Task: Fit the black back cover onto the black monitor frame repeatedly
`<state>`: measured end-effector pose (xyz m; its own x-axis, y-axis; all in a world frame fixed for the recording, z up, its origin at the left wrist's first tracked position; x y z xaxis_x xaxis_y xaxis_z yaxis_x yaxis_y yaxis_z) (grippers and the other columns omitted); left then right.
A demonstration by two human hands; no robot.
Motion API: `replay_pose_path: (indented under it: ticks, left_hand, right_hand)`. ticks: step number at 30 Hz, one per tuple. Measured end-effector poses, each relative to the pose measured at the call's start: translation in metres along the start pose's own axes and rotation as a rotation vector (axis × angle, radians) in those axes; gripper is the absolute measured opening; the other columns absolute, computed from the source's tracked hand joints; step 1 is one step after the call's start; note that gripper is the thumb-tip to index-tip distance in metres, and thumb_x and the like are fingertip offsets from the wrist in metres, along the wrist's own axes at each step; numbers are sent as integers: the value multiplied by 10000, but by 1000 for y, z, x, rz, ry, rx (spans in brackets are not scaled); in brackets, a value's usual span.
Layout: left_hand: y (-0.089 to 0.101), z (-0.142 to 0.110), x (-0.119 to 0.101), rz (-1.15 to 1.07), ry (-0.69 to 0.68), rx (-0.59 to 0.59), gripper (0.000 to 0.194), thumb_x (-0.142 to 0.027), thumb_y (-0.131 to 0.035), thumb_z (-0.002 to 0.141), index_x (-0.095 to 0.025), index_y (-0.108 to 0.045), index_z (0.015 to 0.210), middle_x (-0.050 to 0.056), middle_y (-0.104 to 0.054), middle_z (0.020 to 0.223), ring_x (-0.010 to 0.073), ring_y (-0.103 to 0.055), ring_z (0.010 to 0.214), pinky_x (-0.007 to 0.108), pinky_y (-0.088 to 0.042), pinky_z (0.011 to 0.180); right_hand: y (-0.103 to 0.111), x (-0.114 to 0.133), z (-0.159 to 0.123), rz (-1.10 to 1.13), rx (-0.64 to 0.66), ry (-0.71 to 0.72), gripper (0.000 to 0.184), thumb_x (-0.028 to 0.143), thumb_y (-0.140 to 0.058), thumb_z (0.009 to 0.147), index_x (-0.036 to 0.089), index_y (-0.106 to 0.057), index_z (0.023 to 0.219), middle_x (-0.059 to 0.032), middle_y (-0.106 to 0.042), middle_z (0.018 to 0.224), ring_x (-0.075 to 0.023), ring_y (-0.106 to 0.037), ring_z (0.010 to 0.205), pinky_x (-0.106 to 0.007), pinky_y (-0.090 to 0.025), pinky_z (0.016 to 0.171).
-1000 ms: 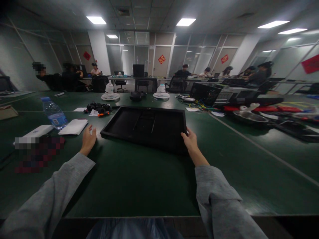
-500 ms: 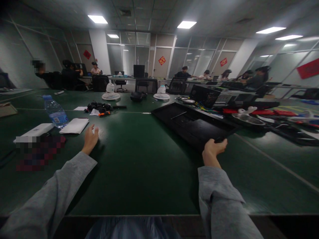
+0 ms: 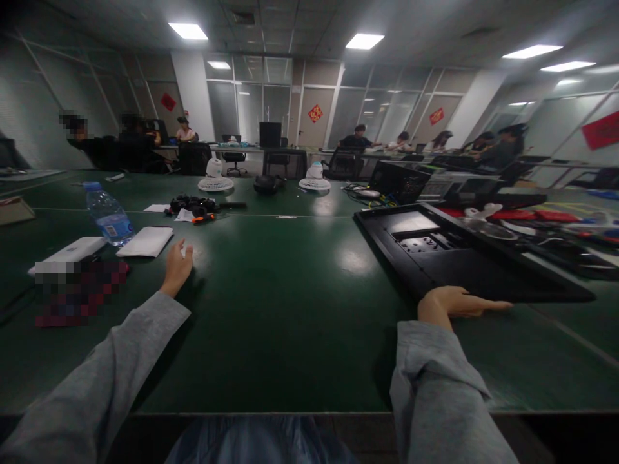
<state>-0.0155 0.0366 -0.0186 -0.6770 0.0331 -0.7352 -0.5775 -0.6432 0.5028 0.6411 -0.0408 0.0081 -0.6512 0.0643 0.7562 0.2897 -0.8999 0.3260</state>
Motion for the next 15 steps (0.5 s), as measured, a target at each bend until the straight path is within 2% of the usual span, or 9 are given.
replay_pose_path:
  ticks: [2,4,6,8,9,10,12,15]
  left_hand:
    - [0,0,1,2,4,-3,481,-367,-457,978,-124,-556,1380,213,-578,1457,334,-519,1392,542,-356,1204]
    - [-1,0,1,7,2,-3,481,-374,-454,978,-123,-560,1376,213,-579,1456,333,-522,1389,535,-358,1205]
    - [-2,1,2,13,-7,-3,486,-381,-447,982,-117,-559,1375,218,-576,1458,334,-525,1387,531,-362,1204]
    - [-2,1,2,17,-13,-3,490,-379,-443,984,-114,-552,1381,221,-577,1457,335,-526,1387,536,-365,1200]
    - [-2,0,2,19,-16,-2,491,-378,-444,984,-114,-548,1384,222,-577,1455,336,-526,1387,541,-366,1198]
    - [-2,0,2,22,-16,-1,491,-377,-445,985,-112,-547,1385,225,-578,1452,338,-526,1387,544,-368,1197]
    - [-1,0,2,27,-15,2,493,-381,-446,985,-106,-550,1382,234,-576,1448,341,-526,1387,547,-366,1197]
    - [-2,1,2,31,-14,8,501,-387,-442,984,-100,-552,1380,240,-572,1447,343,-527,1384,549,-361,1200]
  right_hand:
    - [1,-11,2,-21,5,63,793,339,-671,732,335,-496,1505,-234,-99,1678,-395,-434,1459,-586,-412,1041]
    - [-1,-27,8,-36,-50,64,814,349,-645,738,357,-464,1531,-228,-56,1690,-392,-404,1480,-608,-396,1033]
    - [-5,-49,19,-35,-210,-112,840,336,-586,762,333,-396,1581,-263,-47,1680,-391,-322,1528,-652,-319,1068]
    - [-11,-71,30,-41,-433,-485,879,288,-529,765,224,-335,1619,-356,-71,1642,-406,-178,1575,-680,-117,1138]
    - [-16,-79,36,-39,-485,-577,909,270,-531,754,186,-306,1630,-380,-54,1638,-408,-118,1586,-668,-39,1153]
    - [-20,-83,41,-47,-521,-604,932,247,-530,743,167,-286,1638,-384,-54,1640,-404,-89,1591,-650,3,1163]
    - [-27,-86,48,-75,-550,-535,947,212,-516,740,165,-255,1650,-368,-64,1653,-395,-91,1593,-654,-5,1174]
    - [-29,-75,48,-131,-577,-381,885,192,-463,784,190,-258,1645,-348,-140,1649,-392,-177,1581,-697,-106,1175]
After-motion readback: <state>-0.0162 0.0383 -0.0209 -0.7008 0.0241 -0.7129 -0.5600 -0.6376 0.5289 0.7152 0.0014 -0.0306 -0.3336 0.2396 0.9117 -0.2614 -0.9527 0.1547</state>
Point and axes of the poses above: each hand's wrist, its own z-axis towards the middle knuckle, its own y-axis out of the back of the hand, x = y × z, the point moved 2 cm from there along z, towards the middle knuckle
